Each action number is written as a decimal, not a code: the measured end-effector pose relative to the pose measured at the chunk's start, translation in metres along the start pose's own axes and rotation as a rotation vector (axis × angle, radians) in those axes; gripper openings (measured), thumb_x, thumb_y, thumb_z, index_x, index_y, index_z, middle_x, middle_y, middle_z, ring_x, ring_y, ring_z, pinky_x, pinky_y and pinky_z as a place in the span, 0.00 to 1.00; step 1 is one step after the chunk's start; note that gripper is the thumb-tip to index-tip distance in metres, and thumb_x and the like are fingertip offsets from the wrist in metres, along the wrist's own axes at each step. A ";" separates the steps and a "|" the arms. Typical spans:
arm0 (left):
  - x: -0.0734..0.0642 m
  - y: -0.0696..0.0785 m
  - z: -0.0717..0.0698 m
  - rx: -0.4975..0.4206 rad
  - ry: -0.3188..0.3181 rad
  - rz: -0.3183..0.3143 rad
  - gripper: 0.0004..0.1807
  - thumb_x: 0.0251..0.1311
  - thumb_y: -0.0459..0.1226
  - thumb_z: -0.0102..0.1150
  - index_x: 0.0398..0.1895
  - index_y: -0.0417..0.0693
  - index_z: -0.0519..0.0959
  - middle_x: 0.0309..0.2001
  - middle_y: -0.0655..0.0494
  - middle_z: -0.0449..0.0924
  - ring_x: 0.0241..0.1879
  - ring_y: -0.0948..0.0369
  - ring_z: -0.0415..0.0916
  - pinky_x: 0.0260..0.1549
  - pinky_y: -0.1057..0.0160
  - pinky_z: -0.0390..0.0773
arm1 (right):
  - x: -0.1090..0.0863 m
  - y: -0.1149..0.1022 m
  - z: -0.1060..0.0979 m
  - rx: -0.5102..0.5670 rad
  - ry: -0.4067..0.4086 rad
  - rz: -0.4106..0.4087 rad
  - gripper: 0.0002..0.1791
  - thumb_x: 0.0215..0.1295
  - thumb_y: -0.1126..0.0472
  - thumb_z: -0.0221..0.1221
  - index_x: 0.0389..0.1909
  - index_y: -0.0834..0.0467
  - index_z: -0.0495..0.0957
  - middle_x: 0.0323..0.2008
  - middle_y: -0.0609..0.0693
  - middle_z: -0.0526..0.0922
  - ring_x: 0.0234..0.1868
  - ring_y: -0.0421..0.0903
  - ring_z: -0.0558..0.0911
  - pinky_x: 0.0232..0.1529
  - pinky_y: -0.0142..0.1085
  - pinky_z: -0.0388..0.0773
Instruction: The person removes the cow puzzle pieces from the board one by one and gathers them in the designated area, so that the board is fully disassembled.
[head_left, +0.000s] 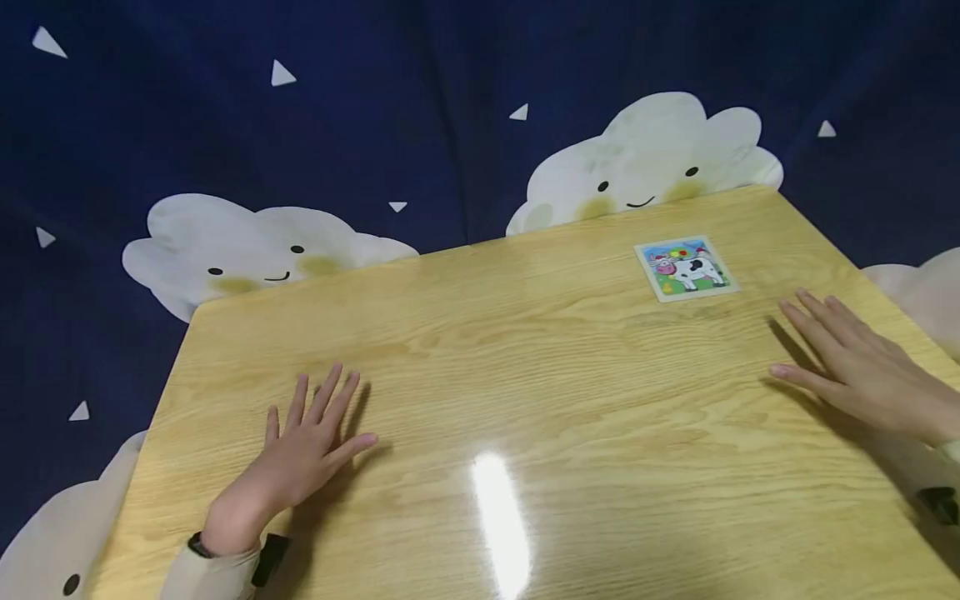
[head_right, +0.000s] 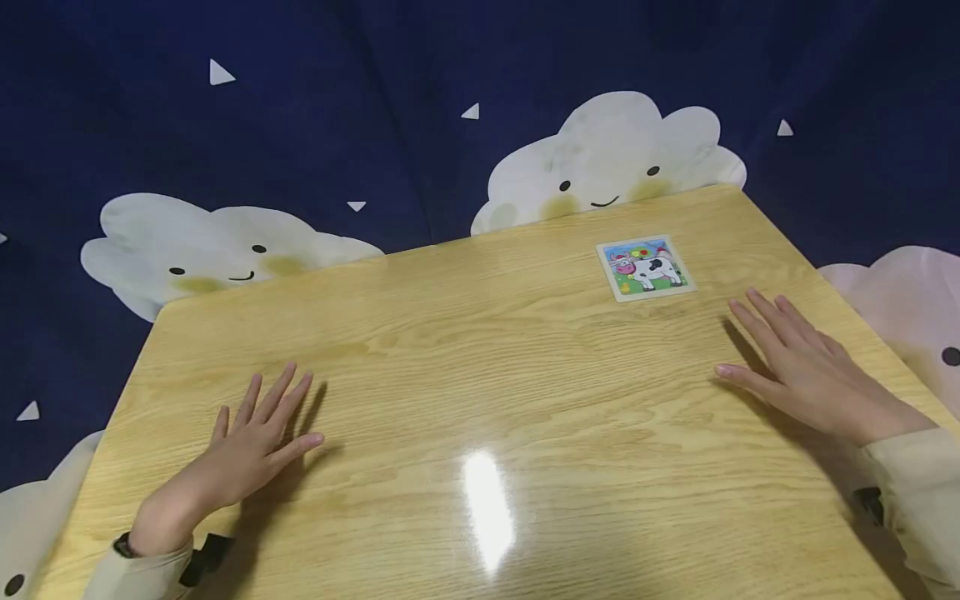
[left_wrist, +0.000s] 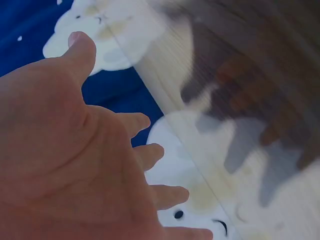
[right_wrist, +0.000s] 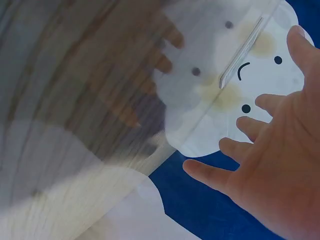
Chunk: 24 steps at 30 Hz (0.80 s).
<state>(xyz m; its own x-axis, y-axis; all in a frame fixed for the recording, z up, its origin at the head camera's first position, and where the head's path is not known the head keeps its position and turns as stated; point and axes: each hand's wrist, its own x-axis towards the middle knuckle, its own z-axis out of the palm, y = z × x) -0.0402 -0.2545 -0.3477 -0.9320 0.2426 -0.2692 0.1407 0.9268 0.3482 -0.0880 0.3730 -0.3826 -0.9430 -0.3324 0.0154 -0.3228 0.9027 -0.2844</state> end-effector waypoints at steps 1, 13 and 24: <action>0.003 0.006 0.000 0.015 0.002 0.015 0.47 0.67 0.63 0.46 0.80 0.60 0.39 0.79 0.51 0.29 0.74 0.38 0.22 0.57 0.23 0.29 | 0.000 -0.001 -0.001 0.005 -0.004 0.005 0.50 0.68 0.49 0.59 0.78 0.59 0.38 0.77 0.60 0.32 0.75 0.60 0.29 0.66 0.67 0.29; 0.138 0.165 0.027 0.184 -0.187 0.373 0.46 0.67 0.66 0.40 0.80 0.61 0.39 0.78 0.61 0.24 0.75 0.48 0.20 0.67 0.34 0.32 | 0.073 0.026 -0.012 0.111 -0.133 -0.029 0.44 0.73 0.49 0.53 0.79 0.58 0.39 0.77 0.64 0.38 0.76 0.63 0.34 0.68 0.65 0.33; 0.218 0.272 0.063 0.333 -0.233 0.398 0.43 0.65 0.70 0.30 0.78 0.73 0.32 0.77 0.71 0.23 0.76 0.56 0.21 0.70 0.43 0.34 | 0.135 0.060 -0.005 0.065 -0.223 -0.022 0.40 0.77 0.44 0.44 0.79 0.55 0.39 0.77 0.64 0.41 0.75 0.67 0.38 0.63 0.71 0.39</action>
<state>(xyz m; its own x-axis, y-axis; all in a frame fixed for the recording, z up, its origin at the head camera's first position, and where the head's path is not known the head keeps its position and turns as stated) -0.1841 0.0682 -0.3685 -0.6929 0.6134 -0.3791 0.5986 0.7824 0.1718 -0.2355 0.3833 -0.3928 -0.8923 -0.4106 -0.1877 -0.3307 0.8775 -0.3474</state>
